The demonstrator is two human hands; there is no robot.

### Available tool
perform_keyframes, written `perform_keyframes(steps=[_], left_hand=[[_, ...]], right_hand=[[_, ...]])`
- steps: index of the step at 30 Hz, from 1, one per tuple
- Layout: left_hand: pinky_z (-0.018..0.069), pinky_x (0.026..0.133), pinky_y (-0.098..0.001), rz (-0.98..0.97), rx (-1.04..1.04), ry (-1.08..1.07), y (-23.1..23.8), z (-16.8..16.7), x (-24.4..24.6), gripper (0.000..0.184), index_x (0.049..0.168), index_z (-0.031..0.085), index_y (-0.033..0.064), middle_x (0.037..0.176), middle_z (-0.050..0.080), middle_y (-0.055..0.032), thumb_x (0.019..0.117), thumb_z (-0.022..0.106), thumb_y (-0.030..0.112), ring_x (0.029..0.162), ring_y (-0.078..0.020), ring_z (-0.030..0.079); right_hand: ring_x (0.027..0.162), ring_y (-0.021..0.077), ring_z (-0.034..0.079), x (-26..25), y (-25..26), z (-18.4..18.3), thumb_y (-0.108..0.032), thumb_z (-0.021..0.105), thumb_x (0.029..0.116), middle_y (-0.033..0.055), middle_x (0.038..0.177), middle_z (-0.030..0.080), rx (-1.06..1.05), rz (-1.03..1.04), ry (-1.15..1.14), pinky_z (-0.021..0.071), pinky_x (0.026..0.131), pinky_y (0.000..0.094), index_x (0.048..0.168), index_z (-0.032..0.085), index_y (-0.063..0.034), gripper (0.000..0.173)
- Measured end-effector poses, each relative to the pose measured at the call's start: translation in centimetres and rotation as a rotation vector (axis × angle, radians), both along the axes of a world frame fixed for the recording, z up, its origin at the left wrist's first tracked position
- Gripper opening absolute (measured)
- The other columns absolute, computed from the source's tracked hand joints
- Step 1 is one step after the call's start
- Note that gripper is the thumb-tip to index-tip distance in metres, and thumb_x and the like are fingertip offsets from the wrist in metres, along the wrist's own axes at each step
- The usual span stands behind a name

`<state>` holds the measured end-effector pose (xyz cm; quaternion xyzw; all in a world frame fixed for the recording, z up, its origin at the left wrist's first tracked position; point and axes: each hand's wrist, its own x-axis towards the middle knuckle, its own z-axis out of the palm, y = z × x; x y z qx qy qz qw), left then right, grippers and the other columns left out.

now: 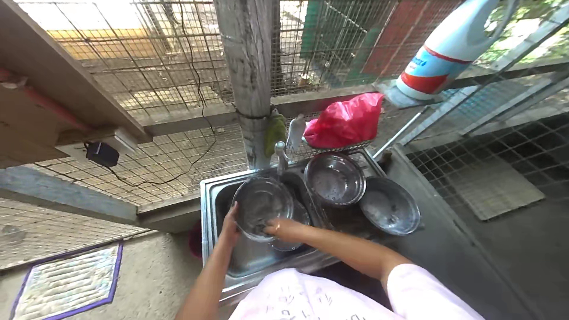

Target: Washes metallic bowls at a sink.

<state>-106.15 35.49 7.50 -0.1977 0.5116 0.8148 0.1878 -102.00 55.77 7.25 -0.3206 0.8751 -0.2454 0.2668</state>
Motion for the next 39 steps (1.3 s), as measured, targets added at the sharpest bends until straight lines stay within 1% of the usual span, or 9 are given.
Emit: perform_keyframes(steps=[5,8,16,20,23,27,30,34,39], left_hand=[[0.0556,0.079,-0.0365,0.075,-0.062,-0.041,4.3,-0.1,2.5,0.048,0.155,0.029,0.0078,0.117,0.062,-0.0147,0.1122,0.032,0.031,0.094,-0.0182,0.064],[0.053,0.058,-0.0277,0.098,-0.052,-0.048,5.6,0.8,3.1,0.047,0.103,0.055,0.0074,0.071,0.06,-0.0007,0.113,0.023,0.04,0.061,-0.0089,0.06],[0.0557,0.084,-0.0421,0.059,-0.084,-0.07,3.2,-0.3,3.3,0.055,0.159,0.024,0.0106,0.129,0.06,-0.0199,0.1127,0.027,0.04,0.103,-0.0241,0.065],[0.0542,0.068,-0.0287,0.127,-0.078,-0.003,4.7,0.1,4.0,0.048,0.123,0.053,0.0046,0.088,0.062,-0.0033,0.1133,0.021,0.039,0.074,-0.0079,0.061],[0.0546,0.095,-0.0421,0.092,-0.051,-0.011,1.3,-0.5,3.6,0.05,0.15,0.041,0.0056,0.132,0.062,-0.0143,0.1131,0.026,0.036,0.113,-0.0184,0.064],[0.0523,0.098,-0.0428,-0.018,-0.104,-0.074,3.3,-0.2,5.7,0.052,0.154,0.036,0.0053,0.139,0.057,-0.0187,0.1132,0.027,0.037,0.119,-0.023,0.061],[0.0561,0.092,-0.0403,-0.089,0.001,-0.049,6.2,-0.4,6.1,0.055,0.152,0.036,0.0048,0.13,0.062,-0.0179,0.113,0.021,0.041,0.111,-0.0217,0.065],[0.0536,0.091,-0.0392,0.032,-0.114,-0.046,5.2,0.2,4.7,0.056,0.146,0.042,0.0021,0.124,0.063,-0.0162,0.1127,0.023,0.043,0.105,-0.019,0.063],[0.0542,0.095,-0.0406,0.08,-0.153,-0.07,4.1,1.6,6.2,0.051,0.151,0.04,0.0063,0.135,0.06,-0.0157,0.1129,0.027,0.039,0.116,-0.0193,0.063]], right_hand=[[0.127,0.0447,0.058,-1.4,-2.6,2.9,-0.001,0.065,0.0918,0.0288,0.133,0.062,0.104,-0.253,-0.053,0.043,0.108,0.0627,0.13,0.063,0.0052,0.039],[0.136,0.0369,0.053,-0.3,-5.2,3.4,-0.005,0.066,0.092,0.0249,0.143,0.057,0.017,-0.419,-0.044,0.0398,0.116,0.0521,0.141,0.056,0.0042,0.051],[0.128,0.0442,0.058,0.2,-3.0,1.9,0.001,0.053,0.1002,0.0292,0.132,0.063,0.028,-0.245,-0.038,0.044,0.109,0.0601,0.127,0.064,0.0087,0.03],[0.137,0.0397,0.052,1.6,-4.6,1.6,-0.012,0.062,0.0996,0.0279,0.145,0.054,-0.134,-0.342,-0.079,0.0388,0.117,0.0517,0.146,0.05,0.0051,0.051],[0.149,0.0359,0.039,1.0,1.5,-0.3,-0.046,0.049,0.1066,0.0177,0.157,0.047,0.083,-0.088,-0.042,0.0245,0.124,0.0572,0.144,0.058,-0.004,0.057],[0.16,0.0376,-0.001,-2.2,5.2,-0.6,-0.05,0.053,0.103,0.0169,0.172,0.015,0.316,-0.146,0.075,-0.0109,0.122,0.0671,0.147,0.051,0.0045,0.07],[0.158,0.0425,-0.001,-2.1,1.7,-0.9,-0.055,0.051,0.102,0.0216,0.171,0.008,0.178,-0.329,0.025,-0.0015,0.124,0.0662,0.155,0.041,0.0009,0.077],[0.152,0.0465,0.026,1.3,-0.7,-3.0,-0.033,0.041,0.11,0.0328,0.16,0.033,-0.296,-0.242,-0.148,0.0171,0.126,0.0573,0.144,0.053,0.0077,0.055],[0.159,0.0353,0.013,-0.1,6.0,0.1,-0.055,0.048,0.1041,0.0166,0.169,0.024,0.218,-0.096,-0.026,0.0048,0.128,0.057,0.149,0.049,0.002,0.073]])
